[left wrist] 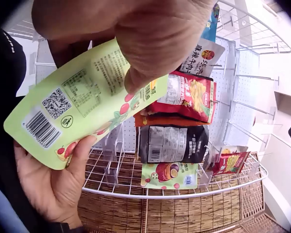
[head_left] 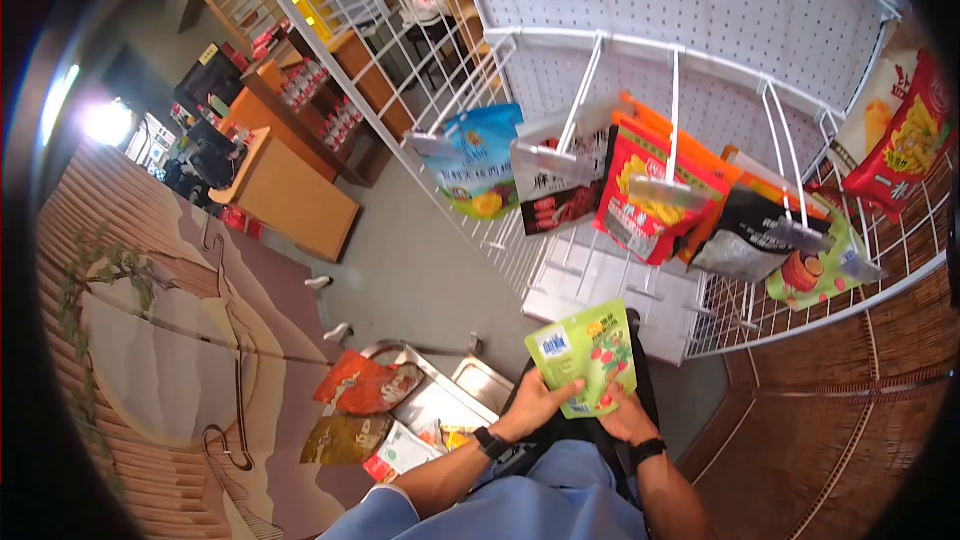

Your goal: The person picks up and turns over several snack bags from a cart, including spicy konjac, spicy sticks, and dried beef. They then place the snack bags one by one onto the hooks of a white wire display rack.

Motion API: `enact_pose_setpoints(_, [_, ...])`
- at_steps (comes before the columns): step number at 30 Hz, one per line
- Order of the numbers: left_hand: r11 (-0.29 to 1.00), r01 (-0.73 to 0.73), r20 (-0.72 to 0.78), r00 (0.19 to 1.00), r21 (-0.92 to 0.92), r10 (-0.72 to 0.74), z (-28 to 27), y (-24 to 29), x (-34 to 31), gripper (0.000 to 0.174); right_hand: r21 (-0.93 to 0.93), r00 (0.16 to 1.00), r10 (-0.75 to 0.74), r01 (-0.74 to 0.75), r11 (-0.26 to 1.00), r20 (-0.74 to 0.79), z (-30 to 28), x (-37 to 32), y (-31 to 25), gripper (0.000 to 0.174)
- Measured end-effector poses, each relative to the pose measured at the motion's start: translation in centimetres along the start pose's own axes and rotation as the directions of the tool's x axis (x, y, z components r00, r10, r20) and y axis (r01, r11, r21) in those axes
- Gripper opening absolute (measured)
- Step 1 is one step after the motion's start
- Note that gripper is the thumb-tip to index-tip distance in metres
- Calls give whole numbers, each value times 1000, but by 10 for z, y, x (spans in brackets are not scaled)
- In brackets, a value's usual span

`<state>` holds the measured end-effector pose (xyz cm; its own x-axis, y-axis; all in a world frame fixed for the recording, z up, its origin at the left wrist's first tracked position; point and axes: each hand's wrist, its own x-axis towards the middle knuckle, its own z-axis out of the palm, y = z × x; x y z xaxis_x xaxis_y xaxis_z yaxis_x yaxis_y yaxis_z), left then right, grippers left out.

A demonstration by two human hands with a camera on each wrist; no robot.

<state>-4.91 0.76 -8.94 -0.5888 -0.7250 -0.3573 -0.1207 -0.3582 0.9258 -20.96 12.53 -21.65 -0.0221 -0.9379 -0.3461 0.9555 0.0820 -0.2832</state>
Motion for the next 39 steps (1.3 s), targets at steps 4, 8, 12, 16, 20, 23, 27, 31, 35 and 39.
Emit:
enact_pose_setpoints(4, [996,8,-14,1000,89,-7,3,-5,-1,33,11,999,15,-15,1000,-40,-9,1,3,51])
enact_pose_setpoints(8, [995,-2,-90,996,104,12,-4,-2,4,29,-101,999,-4,8,995,43,-14,4,11,56])
enact_pose_setpoints(12, [995,-91,-193,976,43,98,-19,36,3,30,-150,989,75,-56,987,124,17,-5,-10,69])
enact_pose_setpoints(16, [940,-317,-237,929,-123,283,-50,71,6,29,-182,994,63,-46,982,85,11,-4,-7,69])
enact_pose_setpoints(20, [869,-435,-236,893,-235,383,-58,128,7,35,-181,995,62,-48,982,73,12,-3,-6,66])
enact_pose_setpoints(23, [808,-531,-233,845,-254,482,-45,182,10,39,-179,996,69,-58,982,60,13,-3,-7,63])
enact_pose_setpoints(27, [745,-646,-215,761,-165,612,-34,243,35,47,-170,997,62,-51,984,56,10,-3,-7,59])
enact_pose_setpoints(31, [692,-698,-171,716,-183,677,-16,300,53,43,-164,998,56,-49,985,37,10,-4,-8,56])
enact_pose_setpoints(35, [624,-743,-106,659,-241,744,-3,335,62,36,-157,998,44,-39,987,32,8,-4,-8,55])
enact_pose_setpoints(39, [593,-754,-81,635,-281,769,-1,350,67,33,-145,998,50,-44,988,35,6,-3,-7,55])
